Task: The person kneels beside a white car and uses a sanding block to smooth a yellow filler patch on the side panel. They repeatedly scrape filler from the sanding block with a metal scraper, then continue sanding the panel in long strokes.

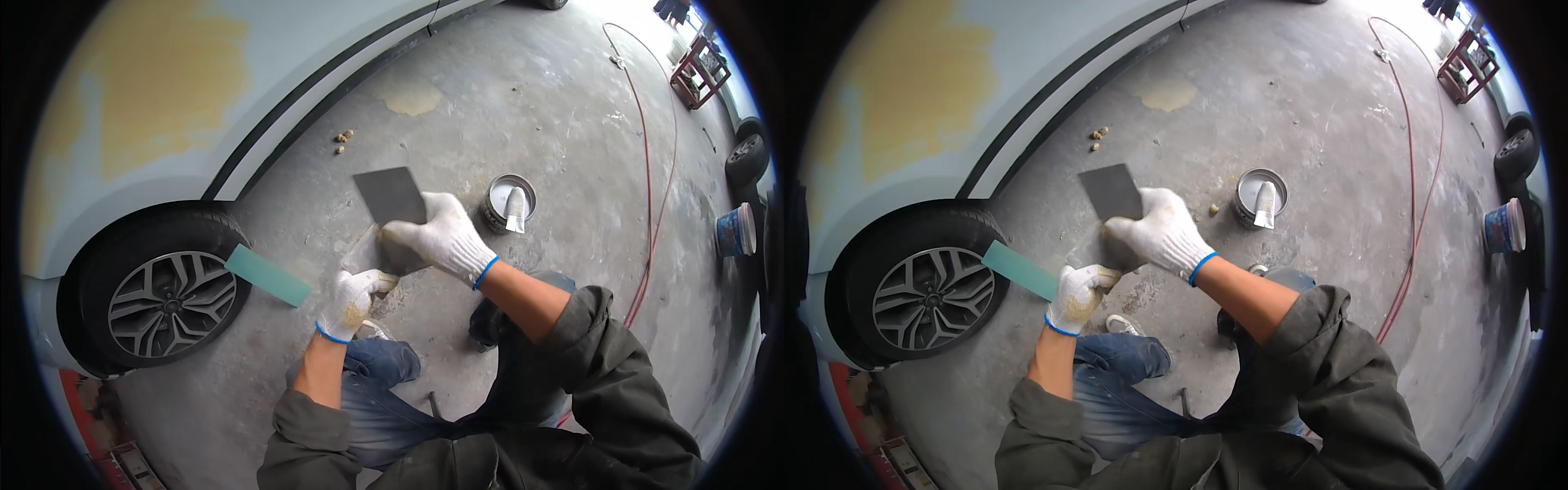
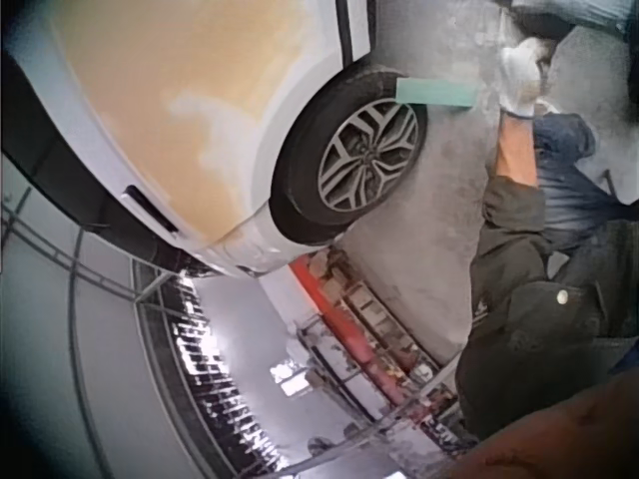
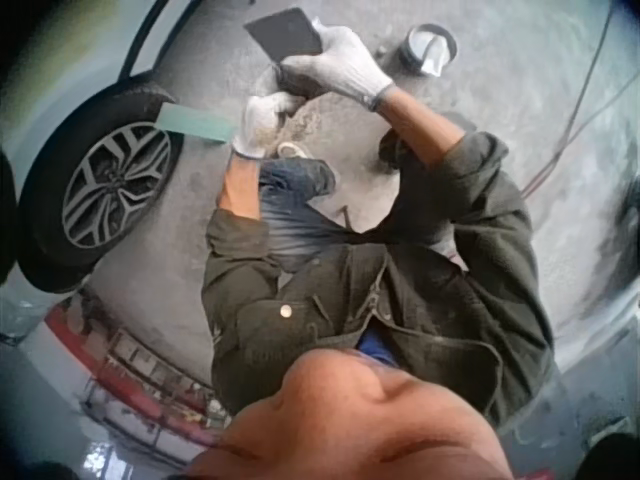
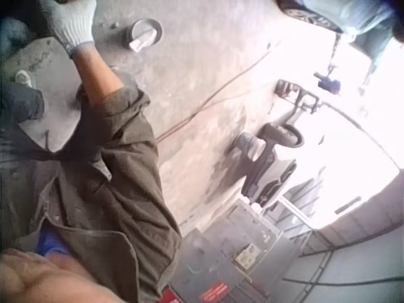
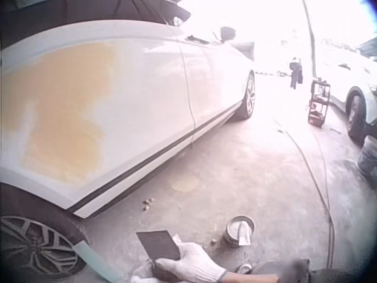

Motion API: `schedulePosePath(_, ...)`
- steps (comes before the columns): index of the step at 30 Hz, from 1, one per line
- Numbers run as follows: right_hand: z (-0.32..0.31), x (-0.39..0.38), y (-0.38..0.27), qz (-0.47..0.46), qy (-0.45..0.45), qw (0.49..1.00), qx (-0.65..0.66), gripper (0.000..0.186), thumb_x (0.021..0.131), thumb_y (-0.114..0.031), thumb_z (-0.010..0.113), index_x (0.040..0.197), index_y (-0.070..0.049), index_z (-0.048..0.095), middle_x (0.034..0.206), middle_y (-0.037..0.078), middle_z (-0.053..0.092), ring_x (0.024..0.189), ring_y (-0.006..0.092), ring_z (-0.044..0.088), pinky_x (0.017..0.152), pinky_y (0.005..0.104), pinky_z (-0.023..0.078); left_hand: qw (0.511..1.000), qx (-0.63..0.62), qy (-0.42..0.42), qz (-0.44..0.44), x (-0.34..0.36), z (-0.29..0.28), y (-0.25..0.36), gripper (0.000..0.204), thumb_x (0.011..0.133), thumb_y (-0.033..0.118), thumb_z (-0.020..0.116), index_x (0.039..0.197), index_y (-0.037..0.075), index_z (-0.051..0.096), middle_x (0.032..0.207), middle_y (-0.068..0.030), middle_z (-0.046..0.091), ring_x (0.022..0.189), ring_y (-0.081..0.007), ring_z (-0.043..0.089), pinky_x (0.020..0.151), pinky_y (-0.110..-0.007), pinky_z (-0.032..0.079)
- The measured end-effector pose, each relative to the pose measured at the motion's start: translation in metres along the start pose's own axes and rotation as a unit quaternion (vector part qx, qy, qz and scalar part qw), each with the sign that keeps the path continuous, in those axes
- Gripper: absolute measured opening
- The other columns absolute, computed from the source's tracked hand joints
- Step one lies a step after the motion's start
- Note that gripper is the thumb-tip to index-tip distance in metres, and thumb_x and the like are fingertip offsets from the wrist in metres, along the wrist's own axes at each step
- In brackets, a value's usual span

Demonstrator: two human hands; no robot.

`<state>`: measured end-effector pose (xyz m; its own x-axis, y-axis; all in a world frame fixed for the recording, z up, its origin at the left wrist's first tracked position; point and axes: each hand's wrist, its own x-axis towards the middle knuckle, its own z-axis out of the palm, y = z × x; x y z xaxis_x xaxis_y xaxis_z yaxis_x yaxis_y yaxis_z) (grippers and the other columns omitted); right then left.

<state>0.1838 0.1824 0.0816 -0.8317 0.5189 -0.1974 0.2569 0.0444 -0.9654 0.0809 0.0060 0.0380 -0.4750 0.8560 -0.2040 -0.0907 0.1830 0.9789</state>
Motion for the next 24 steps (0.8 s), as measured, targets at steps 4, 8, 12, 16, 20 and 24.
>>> schedulePosePath(4,0.008,-0.014,-0.004,-0.087,-0.048,0.991,-0.087,0.03,0.077,-0.024,0.067,0.096,-0.001,0.069,0.079,0.022,0.069,0.075,0.0347,0.07,0.071,0.0395,0.055,0.992,-0.109,0.004,-0.056,0.008,0.013,0.014,0.036,0.082,-0.004,0.052,0.116,-0.006,0.06,0.086,-0.0087,0.066,0.072,-0.0144,0.064,0.06,-0.024,0.05)
schedulePosePath(8,0.002,-0.019,-0.017,-0.149,-0.163,0.952,-0.214,0.031,0.077,-0.021,0.07,0.099,0.001,0.068,0.075,0.021,0.067,0.067,0.029,0.069,0.067,0.0358,0.054,0.989,0.109,-0.092,-0.033,0.002,0.002,0.018,0.045,0.075,-0.006,0.052,0.12,-0.006,0.058,0.106,-0.0168,0.066,0.09,-0.0255,0.068,0.077,-0.036,0.059)
schedulePosePath(12,-0.001,-0.008,-0.011,-0.113,-0.02,0.989,-0.098,0.033,0.08,-0.021,0.071,0.104,0.001,0.067,0.087,0.013,0.073,0.078,0.0174,0.07,0.074,0.0325,0.055,0.982,-0.102,-0.015,-0.158,0.007,0.012,0.043,0.033,0.068,-0.008,0.055,0.1,-0.011,0.064,0.084,-0.016,0.07,0.077,-0.0264,0.072,0.071,-0.036,0.06)
schedulePosePath(16,-0.016,0.001,-0.017,-0.04,-0.032,0.995,-0.081,0.033,0.083,-0.019,0.072,0.105,0.005,0.065,0.093,0.013,0.072,0.085,0.0134,0.066,0.077,0.0313,0.054,0.986,-0.131,0.077,-0.07,0.015,-0.007,0.045,0.028,0.079,-0.002,0.057,0.106,-0.01,0.062,0.088,-0.0148,0.069,0.066,-0.0238,0.07,0.062,-0.031,0.059)
schedulePosePath(20,0.004,0.012,0.005,-0.076,0.122,0.988,0.064,0.035,0.082,-0.026,0.07,0.106,-0.001,0.067,0.091,0.014,0.073,0.083,0.0204,0.069,0.077,0.0337,0.053,0.97,-0.098,0.203,0.086,0.025,0.002,0.028,0.02,0.088,0.005,0.062,0.105,-0.006,0.062,0.089,-0.009,0.067,0.068,-0.0157,0.066,0.063,-0.028,0.057)
schedulePosePath(24,0.004,0.009,-0.001,-0.032,0.133,0.987,0.086,0.039,0.082,-0.027,0.072,0.111,-0.001,0.066,0.099,0.015,0.072,0.09,0.018,0.067,0.082,0.0334,0.052,0.962,-0.053,0.221,0.152,0.024,0.014,0.022,0.022,0.092,0.011,0.067,0.109,-0.003,0.062,0.096,-0.0052,0.065,0.083,-0.0102,0.061,0.073,-0.024,0.052)
